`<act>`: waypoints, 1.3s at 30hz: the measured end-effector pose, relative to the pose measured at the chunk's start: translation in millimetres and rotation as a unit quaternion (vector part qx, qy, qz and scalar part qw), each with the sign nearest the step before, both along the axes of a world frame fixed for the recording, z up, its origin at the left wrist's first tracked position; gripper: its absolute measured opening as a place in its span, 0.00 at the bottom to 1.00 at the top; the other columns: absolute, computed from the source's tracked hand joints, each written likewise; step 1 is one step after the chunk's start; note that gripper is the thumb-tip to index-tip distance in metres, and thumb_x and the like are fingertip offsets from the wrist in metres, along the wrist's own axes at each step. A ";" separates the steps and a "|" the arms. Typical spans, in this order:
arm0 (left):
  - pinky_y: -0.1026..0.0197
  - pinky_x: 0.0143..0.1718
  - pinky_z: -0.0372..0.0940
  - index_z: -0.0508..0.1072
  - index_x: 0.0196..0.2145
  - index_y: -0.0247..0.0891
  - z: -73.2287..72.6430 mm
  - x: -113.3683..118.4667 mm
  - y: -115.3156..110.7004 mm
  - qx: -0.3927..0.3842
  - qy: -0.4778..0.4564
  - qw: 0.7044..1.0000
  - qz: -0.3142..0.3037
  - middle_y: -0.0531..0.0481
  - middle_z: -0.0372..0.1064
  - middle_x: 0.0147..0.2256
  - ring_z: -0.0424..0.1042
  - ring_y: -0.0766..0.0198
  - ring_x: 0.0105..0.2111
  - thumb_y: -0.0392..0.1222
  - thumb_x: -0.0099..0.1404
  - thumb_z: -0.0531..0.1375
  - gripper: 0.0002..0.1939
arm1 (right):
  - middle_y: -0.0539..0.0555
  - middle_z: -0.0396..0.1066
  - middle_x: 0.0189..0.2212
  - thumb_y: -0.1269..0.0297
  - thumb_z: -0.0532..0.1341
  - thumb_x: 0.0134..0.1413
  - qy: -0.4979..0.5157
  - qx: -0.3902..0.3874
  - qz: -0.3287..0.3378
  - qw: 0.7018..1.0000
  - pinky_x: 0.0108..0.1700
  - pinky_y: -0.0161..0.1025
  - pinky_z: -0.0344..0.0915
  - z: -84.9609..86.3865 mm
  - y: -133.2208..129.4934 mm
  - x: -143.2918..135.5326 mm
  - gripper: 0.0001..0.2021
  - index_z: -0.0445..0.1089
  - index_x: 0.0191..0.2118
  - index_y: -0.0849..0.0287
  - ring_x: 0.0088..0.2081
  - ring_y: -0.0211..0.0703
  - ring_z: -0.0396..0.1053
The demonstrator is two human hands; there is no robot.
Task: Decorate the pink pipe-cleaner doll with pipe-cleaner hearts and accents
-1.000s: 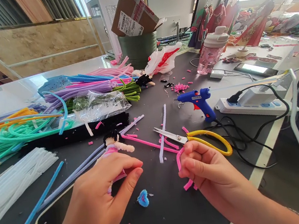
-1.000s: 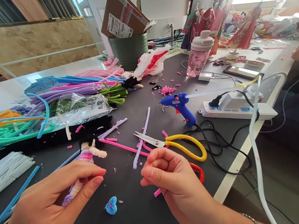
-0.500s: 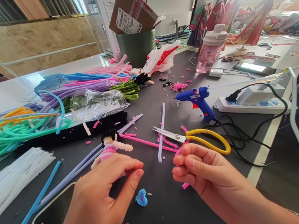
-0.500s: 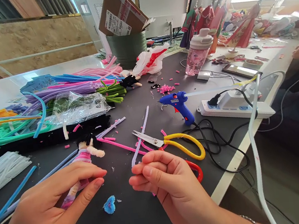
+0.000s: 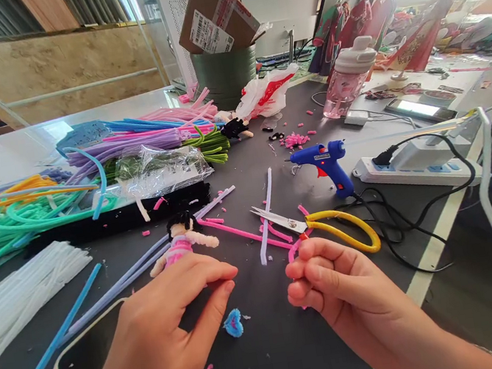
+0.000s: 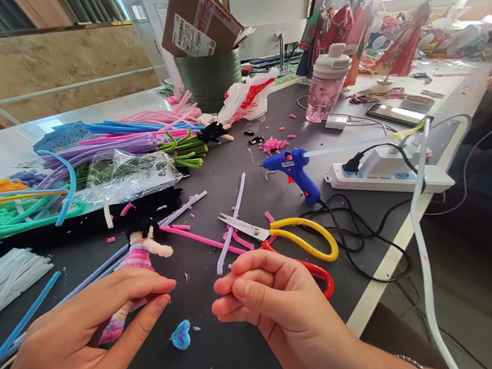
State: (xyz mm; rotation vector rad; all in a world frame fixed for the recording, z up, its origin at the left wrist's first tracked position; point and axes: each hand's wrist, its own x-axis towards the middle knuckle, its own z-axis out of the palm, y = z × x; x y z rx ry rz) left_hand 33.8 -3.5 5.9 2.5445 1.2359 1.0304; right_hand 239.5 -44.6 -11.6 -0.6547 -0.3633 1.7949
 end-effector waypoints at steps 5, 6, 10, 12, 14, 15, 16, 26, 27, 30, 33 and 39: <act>0.73 0.33 0.67 0.73 0.35 0.51 -0.7 0.3 -0.7 0.007 0.006 1.000 -0.006 0.65 0.77 0.32 0.77 0.73 0.29 0.39 0.66 0.55 0.08 | 0.48 0.80 0.28 0.72 0.74 0.44 -0.031 0.005 -0.007 1.000 0.36 0.23 0.72 -2.3 -0.3 -0.6 0.07 0.78 0.30 0.57 0.29 0.31 0.78; 0.74 0.34 0.67 0.73 0.35 0.51 -0.6 1.0 -0.9 0.009 0.009 1.000 -0.007 0.65 0.77 0.32 0.77 0.73 0.30 0.39 0.66 0.55 0.08 | 0.48 0.80 0.28 0.73 0.74 0.44 -0.039 0.007 -0.012 0.999 0.36 0.23 0.72 -2.9 -0.4 -0.8 0.08 0.77 0.29 0.57 0.29 0.31 0.77; 0.76 0.36 0.66 0.73 0.36 0.50 0.3 2.8 -2.1 0.022 0.012 1.000 -0.015 0.65 0.77 0.32 0.77 0.75 0.30 0.39 0.66 0.56 0.08 | 0.47 0.79 0.26 0.74 0.74 0.44 -0.052 0.034 -0.015 0.998 0.36 0.23 0.72 -3.9 -1.3 -1.8 0.08 0.76 0.28 0.57 0.29 0.30 0.76; 0.76 0.36 0.66 0.73 0.35 0.49 0.2 2.6 -3.0 0.029 0.008 0.999 -0.015 0.65 0.77 0.32 0.77 0.75 0.30 0.39 0.66 0.55 0.08 | 0.47 0.79 0.25 0.74 0.74 0.44 -0.048 0.044 -0.001 0.998 0.34 0.22 0.71 -3.5 -1.9 -2.1 0.09 0.76 0.28 0.57 0.28 0.29 0.76; 0.76 0.35 0.67 0.73 0.35 0.49 -0.3 2.1 -3.6 0.025 0.010 1.000 -0.014 0.64 0.77 0.32 0.77 0.75 0.30 0.38 0.66 0.55 0.08 | 0.47 0.79 0.25 0.75 0.74 0.43 -0.047 0.048 0.011 0.998 0.33 0.22 0.70 -3.2 -2.3 -2.2 0.09 0.75 0.28 0.57 0.28 0.29 0.76; 0.76 0.35 0.67 0.73 0.36 0.49 -0.6 2.1 -3.7 0.020 0.015 1.000 -0.015 0.64 0.77 0.32 0.77 0.75 0.30 0.38 0.66 0.55 0.08 | 0.47 0.78 0.25 0.75 0.74 0.42 -0.049 0.047 0.014 0.998 0.33 0.22 0.70 -3.1 -2.3 -2.2 0.09 0.75 0.28 0.57 0.28 0.29 0.76; 0.76 0.35 0.67 0.73 0.36 0.49 -0.8 2.3 -3.7 0.017 0.018 1.000 -0.016 0.63 0.77 0.32 0.77 0.75 0.30 0.38 0.66 0.55 0.08 | 0.46 0.78 0.24 0.75 0.75 0.42 -0.052 0.045 0.014 0.998 0.33 0.22 0.70 -3.1 -2.3 -2.1 0.09 0.75 0.28 0.57 0.27 0.29 0.75; 0.77 0.36 0.69 0.73 0.35 0.46 -1.1 10.0 -7.9 0.008 0.011 0.999 -0.044 0.59 0.78 0.31 0.78 0.74 0.30 0.34 0.67 0.53 0.10 | 0.45 0.75 0.21 0.76 0.78 0.30 -0.096 0.000 0.033 0.995 0.30 0.23 0.68 -5.4 -2.4 -2.7 0.15 0.73 0.24 0.59 0.25 0.28 0.71; 0.76 0.36 0.69 0.73 0.35 0.45 -1.5 10.0 -8.1 0.009 0.013 0.999 -0.045 0.59 0.78 0.31 0.78 0.73 0.29 0.34 0.67 0.53 0.10 | 0.44 0.74 0.21 0.75 0.78 0.30 -0.100 -0.003 0.036 0.994 0.30 0.23 0.68 -5.4 -2.2 -3.1 0.15 0.73 0.24 0.59 0.25 0.28 0.70; 0.75 0.36 0.70 0.73 0.35 0.45 -2.7 8.6 -8.0 0.013 0.017 0.999 -0.043 0.58 0.78 0.31 0.78 0.72 0.29 0.34 0.66 0.53 0.10 | 0.44 0.73 0.21 0.73 0.79 0.29 -0.110 -0.011 0.041 0.993 0.29 0.23 0.67 -5.8 -1.8 -3.6 0.16 0.72 0.24 0.59 0.25 0.28 0.69; 0.75 0.38 0.70 0.74 0.36 0.45 -3.3 6.2 -7.5 0.014 0.019 0.999 -0.036 0.59 0.78 0.32 0.78 0.72 0.30 0.34 0.66 0.53 0.10 | 0.45 0.73 0.21 0.69 0.79 0.31 -0.127 -0.011 0.041 0.991 0.30 0.24 0.67 -7.1 -2.1 -3.7 0.16 0.72 0.26 0.59 0.25 0.28 0.69; 0.72 0.37 0.70 0.73 0.36 0.46 -2.5 3.4 -6.8 0.012 0.027 0.999 -0.029 0.59 0.78 0.32 0.79 0.70 0.31 0.34 0.66 0.54 0.10 | 0.45 0.73 0.21 0.69 0.78 0.31 -0.146 -0.011 0.037 0.989 0.32 0.26 0.67 -7.1 -1.7 -4.5 0.15 0.72 0.26 0.58 0.25 0.29 0.68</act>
